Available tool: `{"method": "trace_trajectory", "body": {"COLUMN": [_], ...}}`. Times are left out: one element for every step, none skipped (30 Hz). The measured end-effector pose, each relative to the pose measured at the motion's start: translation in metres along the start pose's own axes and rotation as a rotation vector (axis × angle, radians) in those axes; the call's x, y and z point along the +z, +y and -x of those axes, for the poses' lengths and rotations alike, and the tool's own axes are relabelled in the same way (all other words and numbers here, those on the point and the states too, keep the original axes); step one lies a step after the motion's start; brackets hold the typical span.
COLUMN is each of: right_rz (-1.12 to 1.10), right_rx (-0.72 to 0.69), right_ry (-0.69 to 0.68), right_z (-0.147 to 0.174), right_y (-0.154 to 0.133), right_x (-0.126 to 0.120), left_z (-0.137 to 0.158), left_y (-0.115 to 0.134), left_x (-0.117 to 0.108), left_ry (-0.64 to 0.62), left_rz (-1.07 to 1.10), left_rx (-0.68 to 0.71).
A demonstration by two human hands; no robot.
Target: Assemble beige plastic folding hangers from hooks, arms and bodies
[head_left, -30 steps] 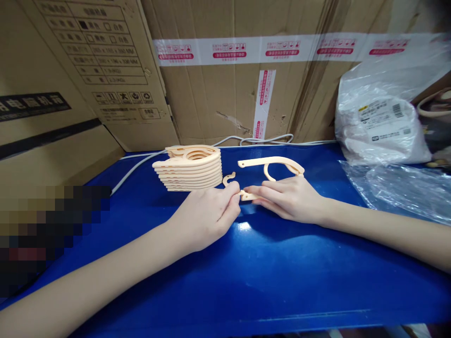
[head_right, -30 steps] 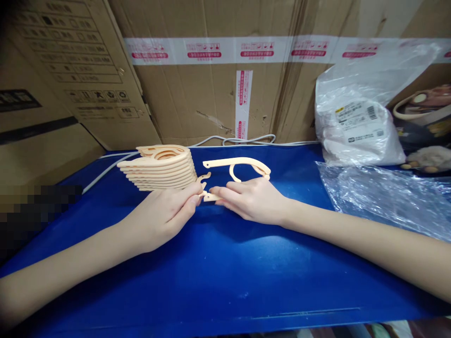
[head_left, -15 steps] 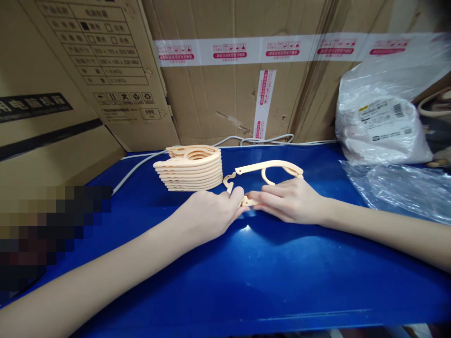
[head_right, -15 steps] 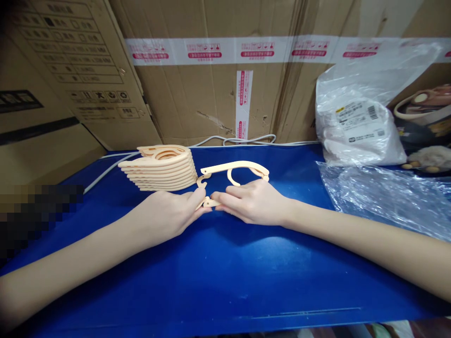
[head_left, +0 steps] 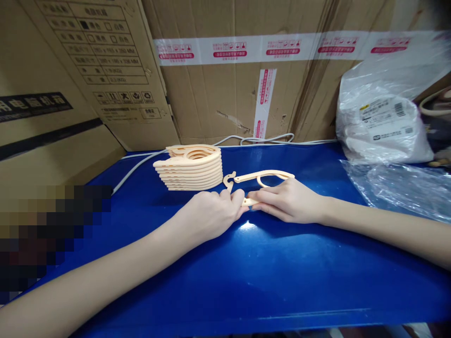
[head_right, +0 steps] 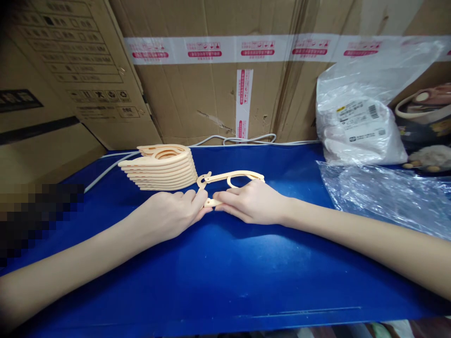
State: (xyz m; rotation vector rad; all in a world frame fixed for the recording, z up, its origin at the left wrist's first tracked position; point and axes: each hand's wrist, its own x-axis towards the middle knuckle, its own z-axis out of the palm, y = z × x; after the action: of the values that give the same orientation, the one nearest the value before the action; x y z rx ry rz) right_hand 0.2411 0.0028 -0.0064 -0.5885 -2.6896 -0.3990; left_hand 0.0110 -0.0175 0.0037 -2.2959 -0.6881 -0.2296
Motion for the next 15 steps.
{"method": "trace_trajectory", "body": {"right_rz": [-0.012,-0.018,-0.021,-0.024,-0.026,-0.029,-0.032,-0.035,-0.037,-0.036,-0.032,-0.027,-0.022,-0.015,-0.006], "right_rx": [0.004,0.011,0.017,0.021,0.022,0.023,0.023,0.025,0.026,0.026,0.024,0.021,0.018,0.015,0.015], "right_ry": [-0.007,-0.014,-0.022,-0.029,-0.033,-0.032,-0.03,-0.027,-0.024,-0.025,-0.026,-0.027,-0.026,-0.025,-0.023], "right_z": [0.0,0.0001,0.0001,0.0001,0.0001,0.0,-0.0002,-0.0003,-0.0005,-0.0005,-0.0006,-0.0005,-0.0004,-0.0002,-0.0001], "right_y": [0.0003,0.0005,0.0006,0.0007,0.0007,0.0007,0.0006,0.0006,0.0005,0.0005,0.0005,0.0005,0.0005,0.0005,0.0005], "right_x": [0.0003,0.0006,0.0008,0.0008,0.0008,0.0007,0.0006,0.0006,0.0006,0.0006,0.0008,0.0009,0.0011,0.0012,0.0012], "left_z": [0.0005,0.0009,0.0011,0.0014,0.0015,0.0016,0.0017,0.0017,0.0018,0.0018,0.0017,0.0017,0.0016,0.0014,0.0013], "left_y": [0.0003,0.0005,0.0006,0.0005,0.0003,-0.0001,-0.0005,-0.0011,-0.0018,-0.0025,-0.0032,-0.0039,-0.0047,-0.0054,-0.0062], "left_x": [0.0014,0.0025,0.0034,0.0039,0.0043,0.0045,0.0047,0.0049,0.0051,0.0053,0.0055,0.0055,0.0053,0.0049,0.0044], "left_ry": [0.019,0.036,0.048,0.054,0.054,0.051,0.045,0.039,0.036,0.038,0.043,0.048,0.053,0.057,0.056], "left_rz": [-0.007,-0.013,-0.015,-0.014,-0.01,-0.004,0.005,0.015,0.026,0.037,0.047,0.057,0.07,0.088,0.116], "left_rx": [-0.002,-0.005,-0.008,-0.008,-0.007,-0.005,-0.001,0.003,0.007,0.011,0.015,0.019,0.022,0.021,0.019]}}
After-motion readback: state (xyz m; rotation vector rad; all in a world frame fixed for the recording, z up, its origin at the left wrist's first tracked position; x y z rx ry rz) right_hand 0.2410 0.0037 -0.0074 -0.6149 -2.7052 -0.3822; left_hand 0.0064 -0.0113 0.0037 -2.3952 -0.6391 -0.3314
